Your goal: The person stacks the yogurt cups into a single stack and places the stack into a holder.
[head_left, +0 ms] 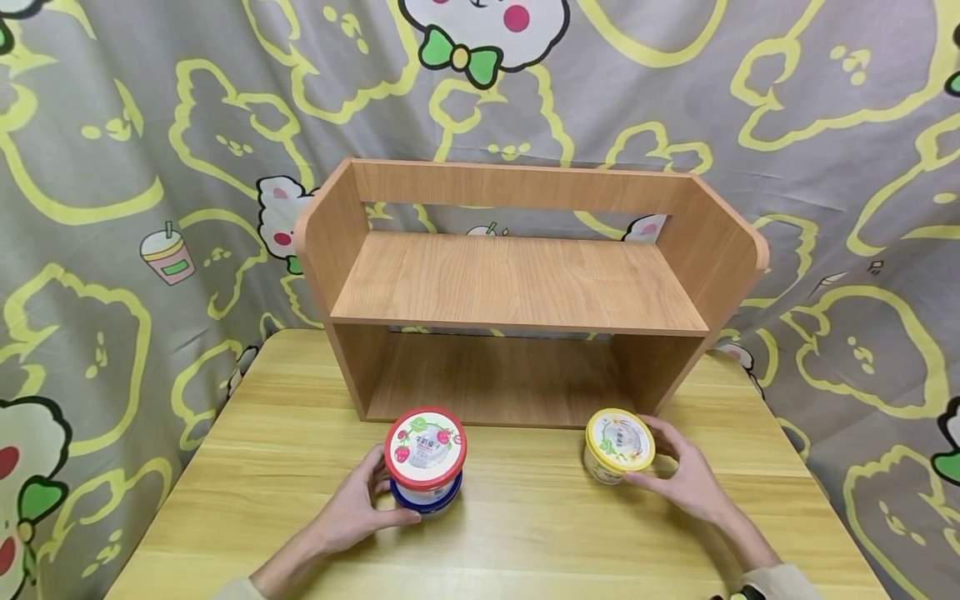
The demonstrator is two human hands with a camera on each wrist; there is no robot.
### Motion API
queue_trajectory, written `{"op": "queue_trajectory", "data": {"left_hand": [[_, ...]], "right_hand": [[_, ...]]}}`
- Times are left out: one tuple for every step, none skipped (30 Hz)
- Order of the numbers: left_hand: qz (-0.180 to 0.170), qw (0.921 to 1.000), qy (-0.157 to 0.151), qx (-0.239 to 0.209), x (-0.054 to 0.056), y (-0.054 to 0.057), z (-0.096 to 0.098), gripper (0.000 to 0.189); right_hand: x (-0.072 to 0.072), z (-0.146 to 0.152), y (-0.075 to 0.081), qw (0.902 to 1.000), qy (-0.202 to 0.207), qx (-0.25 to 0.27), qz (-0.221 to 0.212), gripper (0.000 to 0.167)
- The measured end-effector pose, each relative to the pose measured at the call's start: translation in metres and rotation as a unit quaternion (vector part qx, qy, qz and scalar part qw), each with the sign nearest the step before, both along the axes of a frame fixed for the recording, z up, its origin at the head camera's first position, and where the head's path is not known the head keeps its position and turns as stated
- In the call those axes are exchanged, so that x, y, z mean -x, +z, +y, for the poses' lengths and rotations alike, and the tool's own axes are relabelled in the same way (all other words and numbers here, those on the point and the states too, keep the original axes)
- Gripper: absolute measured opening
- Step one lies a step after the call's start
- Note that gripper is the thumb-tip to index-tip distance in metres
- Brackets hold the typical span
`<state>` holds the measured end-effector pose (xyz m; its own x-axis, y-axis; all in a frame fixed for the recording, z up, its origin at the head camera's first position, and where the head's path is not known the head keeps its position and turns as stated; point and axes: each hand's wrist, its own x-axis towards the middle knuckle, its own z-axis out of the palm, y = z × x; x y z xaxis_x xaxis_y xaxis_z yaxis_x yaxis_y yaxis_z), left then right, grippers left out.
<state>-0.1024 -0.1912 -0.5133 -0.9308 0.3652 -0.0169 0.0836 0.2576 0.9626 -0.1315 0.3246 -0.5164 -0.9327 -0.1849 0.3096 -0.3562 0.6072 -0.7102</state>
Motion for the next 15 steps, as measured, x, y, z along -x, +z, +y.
{"op": "queue_trajectory", "data": {"left_hand": [[0.002,1.0,-0.001,-0.002,-0.0002,0.0,0.0001,0.099],[0.004,1.0,-0.002,-0.004,-0.0004,0.0,0.0001,0.099],[0.005,1.0,-0.002,-0.005,-0.0006,0.0,0.0003,0.099],[0.006,1.0,-0.002,-0.005,-0.0007,0.0,0.0004,0.099],[0.006,1.0,-0.001,-0.005,-0.0009,-0.0001,0.0005,0.099],[0.006,1.0,-0.001,-0.005,-0.001,-0.0001,0.0006,0.099],[0.006,1.0,0.0,-0.004,-0.0011,0.0,0.0007,0.099],[0.006,1.0,0.001,-0.004,-0.0012,-0.0002,0.0007,0.099],[0.005,1.0,0.001,-0.003,-0.0012,-0.0001,0.0007,0.099],[0.004,1.0,0.002,-0.002,-0.0011,-0.0001,0.0006,0.099],[0.002,1.0,0.002,-0.001,-0.0011,0.0,0.0006,0.099],[0.001,1.0,0.003,0.0,-0.001,0.0,0.0005,0.099],[-0.001,1.0,0.003,0.001,-0.001,0.0002,0.0005,0.1],[-0.003,1.0,0.004,0.002,-0.001,0.0003,0.0005,0.1],[-0.005,1.0,0.004,0.002,-0.001,0.0005,0.0005,0.101]], "right_hand": [[0.0001,-0.0008,0.0,1.0,0.002,0.001,0.002,0.089],[0.0002,-0.0018,0.0002,1.0,0.004,0.004,0.006,0.089],[0.0003,-0.0026,0.0005,0.9999,0.007,0.005,0.007,0.089],[0.0003,-0.0034,0.0007,0.9999,0.008,0.008,0.009,0.089],[0.0003,-0.0041,0.0011,0.9998,0.011,0.009,0.011,0.089],[0.0003,-0.005,0.0015,0.9998,0.011,0.011,0.011,0.089],[0.0003,-0.0056,0.0019,0.9998,0.012,0.01,0.012,0.089],[0.0002,-0.0063,0.0023,0.9998,0.012,0.011,0.012,0.089],[0.0003,-0.0068,0.0027,0.9998,0.012,0.011,0.012,0.09],[0.0004,-0.0074,0.003,0.9998,0.013,0.011,0.012,0.09],[0.0006,-0.008,0.0033,0.9998,0.013,0.01,0.012,0.09],[0.001,-0.0084,0.0036,0.9998,0.013,0.009,0.011,0.09],[0.0015,-0.0089,0.0038,0.9998,0.014,0.01,0.011,0.09],[0.002,-0.0095,0.0042,0.9998,0.015,0.011,0.011,0.09],[0.0027,-0.0099,0.0045,0.9997,0.017,0.012,0.012,0.09]]}}
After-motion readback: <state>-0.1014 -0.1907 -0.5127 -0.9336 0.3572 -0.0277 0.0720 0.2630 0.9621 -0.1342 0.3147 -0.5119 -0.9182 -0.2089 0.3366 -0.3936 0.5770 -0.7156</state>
